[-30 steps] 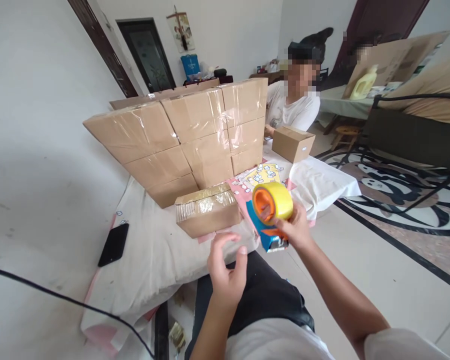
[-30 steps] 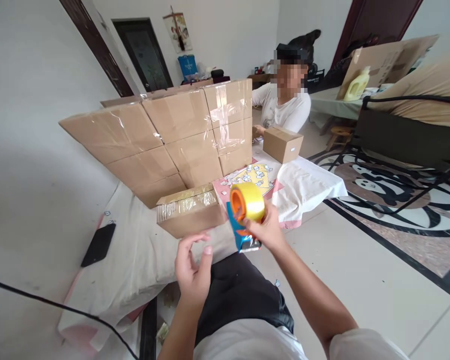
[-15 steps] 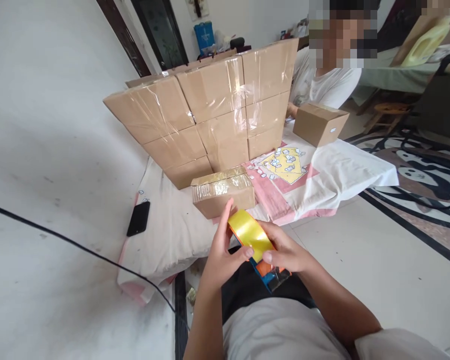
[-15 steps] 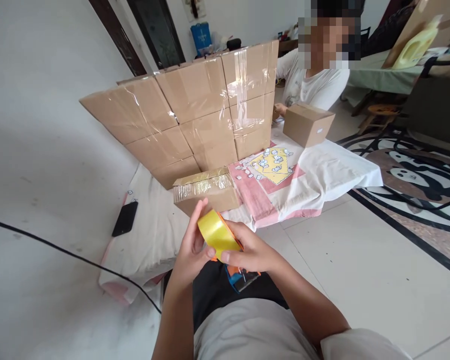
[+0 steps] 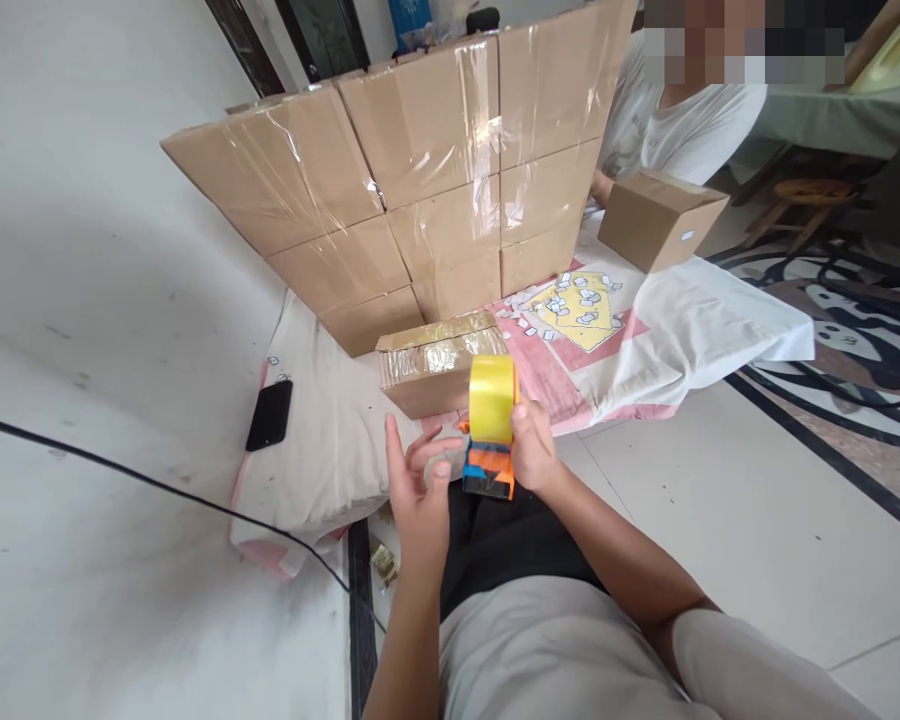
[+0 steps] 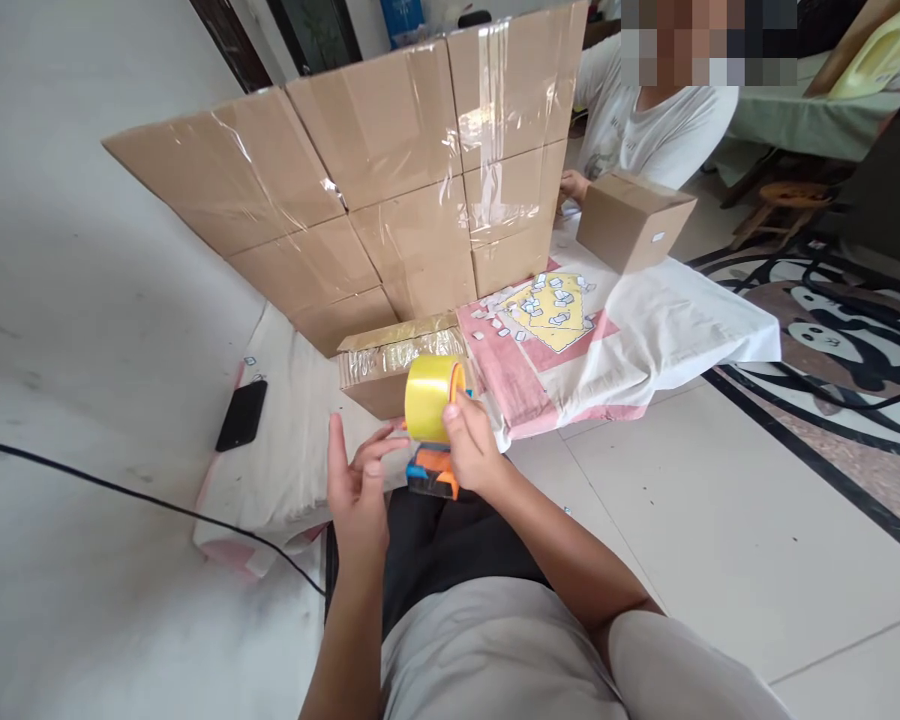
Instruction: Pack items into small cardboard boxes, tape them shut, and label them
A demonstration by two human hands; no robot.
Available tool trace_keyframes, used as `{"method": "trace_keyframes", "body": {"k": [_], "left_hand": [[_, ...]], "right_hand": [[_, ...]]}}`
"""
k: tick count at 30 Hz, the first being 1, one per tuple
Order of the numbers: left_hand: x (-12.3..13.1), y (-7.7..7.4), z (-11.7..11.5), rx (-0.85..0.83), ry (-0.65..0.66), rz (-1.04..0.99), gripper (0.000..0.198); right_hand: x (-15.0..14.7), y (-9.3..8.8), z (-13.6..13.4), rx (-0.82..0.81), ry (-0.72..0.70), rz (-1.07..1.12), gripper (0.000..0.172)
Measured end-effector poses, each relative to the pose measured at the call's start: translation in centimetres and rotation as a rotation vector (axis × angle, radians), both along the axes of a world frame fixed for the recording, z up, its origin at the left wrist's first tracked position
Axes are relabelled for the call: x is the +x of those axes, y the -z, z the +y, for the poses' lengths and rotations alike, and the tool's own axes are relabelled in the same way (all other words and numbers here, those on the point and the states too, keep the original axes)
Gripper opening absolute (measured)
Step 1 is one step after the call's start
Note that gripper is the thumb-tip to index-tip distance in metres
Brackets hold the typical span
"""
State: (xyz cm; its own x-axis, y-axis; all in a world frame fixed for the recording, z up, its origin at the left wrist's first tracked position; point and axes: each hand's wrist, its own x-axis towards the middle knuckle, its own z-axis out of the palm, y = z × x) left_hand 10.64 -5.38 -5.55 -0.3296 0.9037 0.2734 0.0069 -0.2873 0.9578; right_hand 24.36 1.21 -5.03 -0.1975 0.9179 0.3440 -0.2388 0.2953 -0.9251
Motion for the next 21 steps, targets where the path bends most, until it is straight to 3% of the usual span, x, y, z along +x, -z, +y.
{"method": "trace_keyframes", "body": {"k": [3,6,11,14,18,21], "left_hand": [[0.2,-0.9,-1.0,-0.121,0.043,0.163,0.094],[0.7,-1.5,-1.4,-0.179,-0.004,0.127,0.096],[2.7,-2.2,-2.4,-0.133,-0.228,0.079,0.089],[3.8,-2.9,-3.5,-0.073,-0.245,0.173,0.083],[4.6,-3.9,-4.6,-0.075,-0.166,0.209,0.079],[4.7,-4.2,-4.9,-0.169,-0.126,0.124,0.082]], "right_hand": [[-1.3,0.3,0.2,-0.017,0.047,0.083,0.071],[-2.5,0.5,0.2,0.018,0.085,0.062,0.071],[-2.8,0.7,-0.3,0.066,0.178,0.023,0.070],[-1.8,0.5,-0.5,0.164,0.312,-0.003,0.067],[0.0,-0.9,1.0,0.321,0.459,0.037,0.060],[1.3,-3.2,3.6,0.204,0.569,0.230,0.053]]}}
